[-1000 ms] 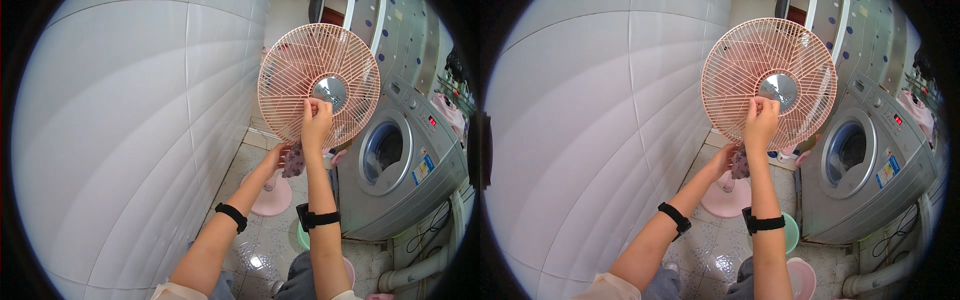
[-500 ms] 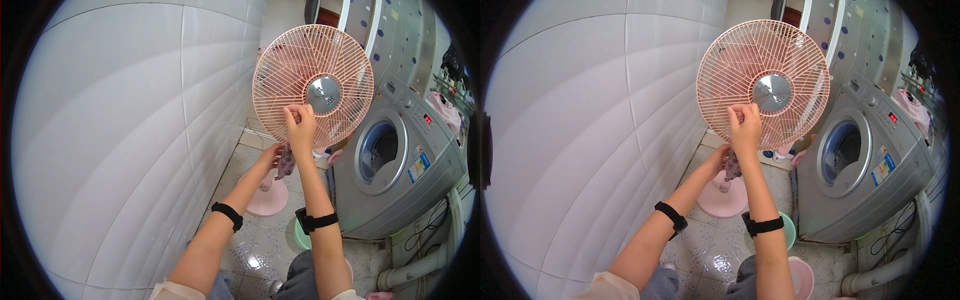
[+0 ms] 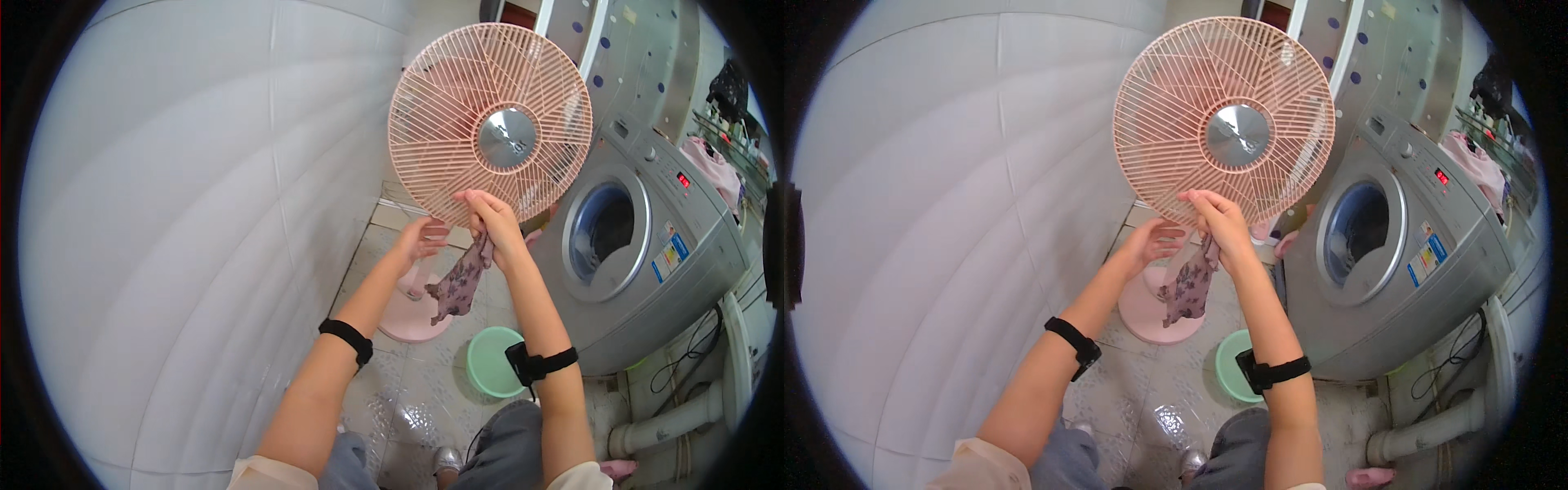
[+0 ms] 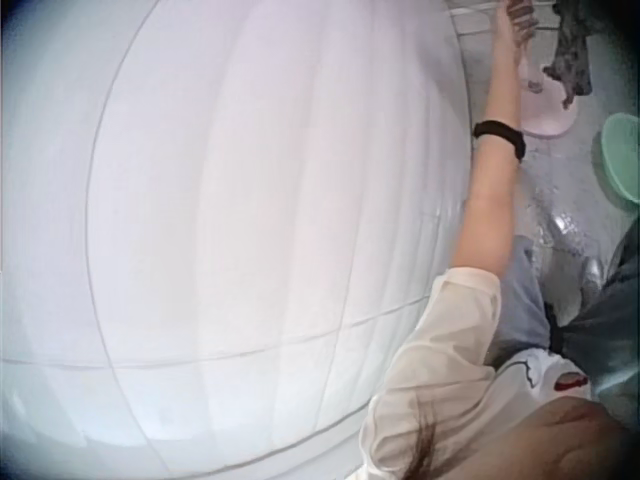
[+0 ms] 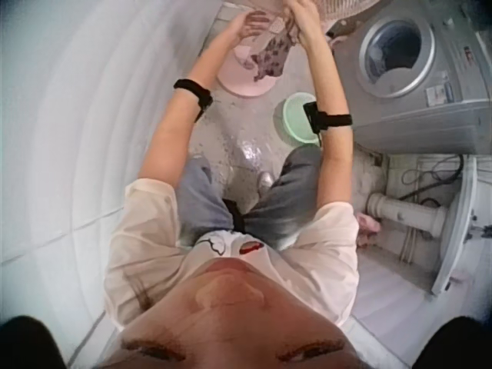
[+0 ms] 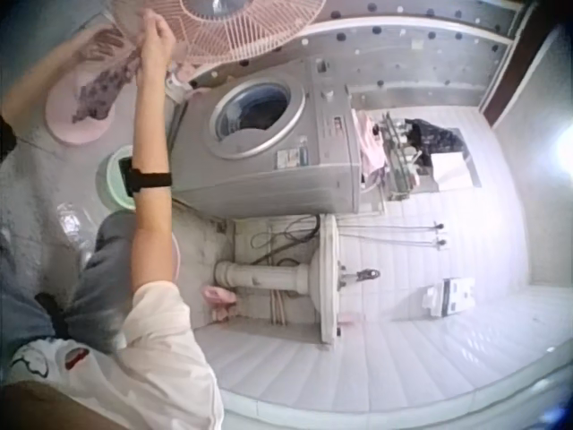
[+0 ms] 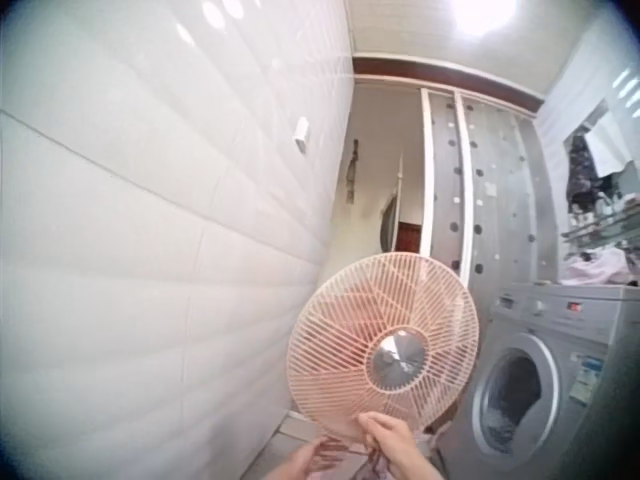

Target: The person is cleaning a pink floor fan with a wet rag, using water from a pink bucket.

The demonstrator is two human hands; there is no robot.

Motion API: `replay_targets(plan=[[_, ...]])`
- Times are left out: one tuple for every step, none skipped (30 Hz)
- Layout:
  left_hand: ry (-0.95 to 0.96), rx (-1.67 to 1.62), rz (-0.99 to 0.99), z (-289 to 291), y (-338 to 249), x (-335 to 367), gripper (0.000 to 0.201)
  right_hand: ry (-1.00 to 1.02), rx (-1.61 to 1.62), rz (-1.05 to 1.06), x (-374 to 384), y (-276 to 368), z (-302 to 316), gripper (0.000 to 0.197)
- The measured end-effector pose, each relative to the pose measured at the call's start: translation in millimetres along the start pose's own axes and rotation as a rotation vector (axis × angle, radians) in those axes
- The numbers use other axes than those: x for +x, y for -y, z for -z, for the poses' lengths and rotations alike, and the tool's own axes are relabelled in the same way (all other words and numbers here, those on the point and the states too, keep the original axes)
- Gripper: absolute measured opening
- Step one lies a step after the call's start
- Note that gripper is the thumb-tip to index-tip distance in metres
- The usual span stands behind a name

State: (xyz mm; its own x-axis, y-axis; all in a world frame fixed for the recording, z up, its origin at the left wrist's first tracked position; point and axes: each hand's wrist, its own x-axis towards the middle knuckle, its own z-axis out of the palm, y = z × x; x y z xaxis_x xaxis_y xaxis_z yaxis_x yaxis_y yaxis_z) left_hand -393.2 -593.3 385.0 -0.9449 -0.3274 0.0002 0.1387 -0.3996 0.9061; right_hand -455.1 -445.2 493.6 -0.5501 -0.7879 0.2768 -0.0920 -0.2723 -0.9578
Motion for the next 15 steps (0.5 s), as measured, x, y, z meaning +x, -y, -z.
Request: replay_targets(plan=[[-0.015, 0.011, -0.004, 4, -2, -4, 0.046, 0.053, -0.036, -0.030, -5, 0, 3, 0.023], [-0.015, 0.019, -0.003, 5, -2, -3, 0.046, 0.092, -0.077, -0.062, -11, -2, 12, 0.025], [0.005, 0.011, 0.018, 6, -1, -2, 0.046, 0.065, -0.084, -0.074, -18, -4, 21, 0.025], [-0.025, 0.031, 0.007, 14, -2, -5, 0.046, 0.101, -0.193, -0.122, -23, -9, 27, 0.026], [-0.037, 0.044, 0.003, 19, 2, -2, 0.046, 0.120, -0.312, -0.178, -33, -13, 39, 0.028], [-0.032, 0.049, -0.005, 26, 6, 1, 0.046, 0.107, -0.368, -0.244, -41, -19, 53, 0.027], [-0.029, 0.055, -0.014, 34, 10, 3, 0.045, 0.084, -0.368, -0.269, -52, -29, 70, 0.027], [-0.062, 0.057, 0.006, 36, 13, 6, 0.046, 0.084, -0.408, -0.316, -64, -41, 91, 0.027], [-0.094, 0.062, 0.024, 37, 14, 7, 0.046, 0.083, -0.446, -0.361, -76, -55, 113, 0.026], [-0.124, 0.072, 0.043, 43, 17, 6, 0.045, 0.043, -0.461, -0.421, -87, -75, 135, 0.024], [-0.153, 0.087, 0.064, 49, 20, 7, 0.044, 0.018, -0.452, -0.438, -97, -110, 161, 0.024], [-0.123, 0.088, 0.091, 49, 26, 13, 0.044, -0.052, -0.518, -0.388, -111, -150, 192, 0.024], [-0.153, 0.097, 0.133, 53, 33, 17, 0.045, -0.112, -0.576, -0.338, -125, -185, 217, 0.024], [-0.190, 0.108, 0.171, 53, 39, 19, 0.045, -0.131, -0.563, -0.353, -141, -210, 236, 0.024], [-0.184, 0.122, 0.195, 50, 47, 23, 0.045, -0.133, -0.699, -0.443, -158, -234, 252, 0.023]])
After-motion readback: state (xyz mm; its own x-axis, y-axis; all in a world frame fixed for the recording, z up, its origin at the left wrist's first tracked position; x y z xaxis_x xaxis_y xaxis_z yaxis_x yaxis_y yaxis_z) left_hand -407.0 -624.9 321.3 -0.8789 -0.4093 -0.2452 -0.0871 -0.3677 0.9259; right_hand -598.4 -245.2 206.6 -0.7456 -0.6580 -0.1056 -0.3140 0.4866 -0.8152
